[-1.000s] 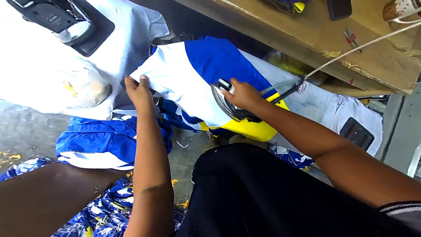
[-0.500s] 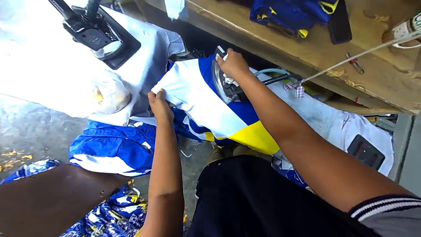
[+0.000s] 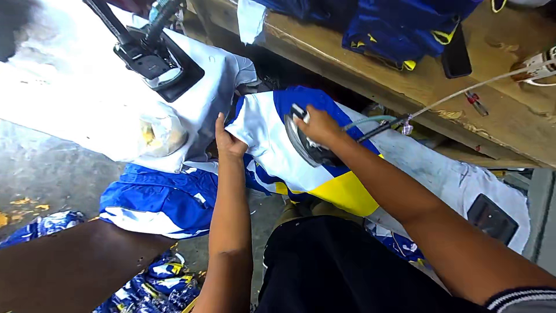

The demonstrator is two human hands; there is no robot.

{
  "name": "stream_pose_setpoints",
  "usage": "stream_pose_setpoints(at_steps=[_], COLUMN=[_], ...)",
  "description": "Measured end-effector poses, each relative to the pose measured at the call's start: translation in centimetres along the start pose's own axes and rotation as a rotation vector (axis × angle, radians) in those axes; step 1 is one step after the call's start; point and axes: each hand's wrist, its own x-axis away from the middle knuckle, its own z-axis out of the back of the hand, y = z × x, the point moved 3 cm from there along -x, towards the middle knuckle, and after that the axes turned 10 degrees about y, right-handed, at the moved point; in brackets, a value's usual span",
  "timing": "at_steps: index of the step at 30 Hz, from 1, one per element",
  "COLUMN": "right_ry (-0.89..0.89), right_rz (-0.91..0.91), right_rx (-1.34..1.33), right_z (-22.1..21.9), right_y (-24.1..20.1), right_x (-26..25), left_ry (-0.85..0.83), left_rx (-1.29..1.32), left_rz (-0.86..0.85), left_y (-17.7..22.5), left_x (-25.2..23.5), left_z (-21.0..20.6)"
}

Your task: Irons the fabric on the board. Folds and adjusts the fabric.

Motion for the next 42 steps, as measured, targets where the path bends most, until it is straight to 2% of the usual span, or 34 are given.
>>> stream_pose_setpoints(at_steps=[3, 7, 10, 13, 16, 21, 25, 30, 32, 35, 42], right_ry=[-0.071, -0.034, 0.029, 0.123, 0.13, 0.069, 0.073, -0.028, -0.041, 0.011, 0.04], right_rz=[0.071, 0.103, -0.037, -0.171, -0.149, 0.058, 0.034, 0.192, 0.154, 0.079, 0.144], right_rx=[0.077, 0.059, -0.014, -0.067, -0.049, -0.04, -0.057, 0.031, 0.047, 0.052, -0.051], right_z=[-0.9, -1.0, 0.1, 1.7, 2.2, 1.0, 1.4, 0.3, 0.0, 0.5, -0.5], right_y=[0.1, -3.4, -4.3, -2.9, -2.5, -6.4, -7.5, -4.9, -2.9, -2.2, -8.9], right_x=[2.2, 0.1, -3.0, -5.4, -7.1, -9.1, -10.7, -5.2, -3.1, -3.3, -8.8], left_ry=[0.031, 0.132, 0.203, 0.245, 0.225, 0.212, 0.193, 0.082, 0.1, 0.165, 0.266], left_rx=[-0.082, -0.223, -0.235, -0.197, -0.189, -0.172, -0.151, -0.077, -0.047, -0.019, -0.059], left_rz=[-0.037, -0.249, -0.304, -0.327, -0.319, -0.3, -0.277, -0.233, -0.206, -0.175, -0.153], left_y=[0.4, 1.5, 2.1, 2.4, 2.2, 1.9, 2.0, 2.0, 2.0, 2.5, 2.9], left_x=[-0.7, -0.9, -1.0, -1.2, -1.2, -1.5, -1.3, -0.9, -0.6, -0.1, 0.6], left_z=[0.0, 1.4, 2.8, 4.0, 4.4, 4.5, 3.9, 3.3, 3.7, 3.8, 3.8])
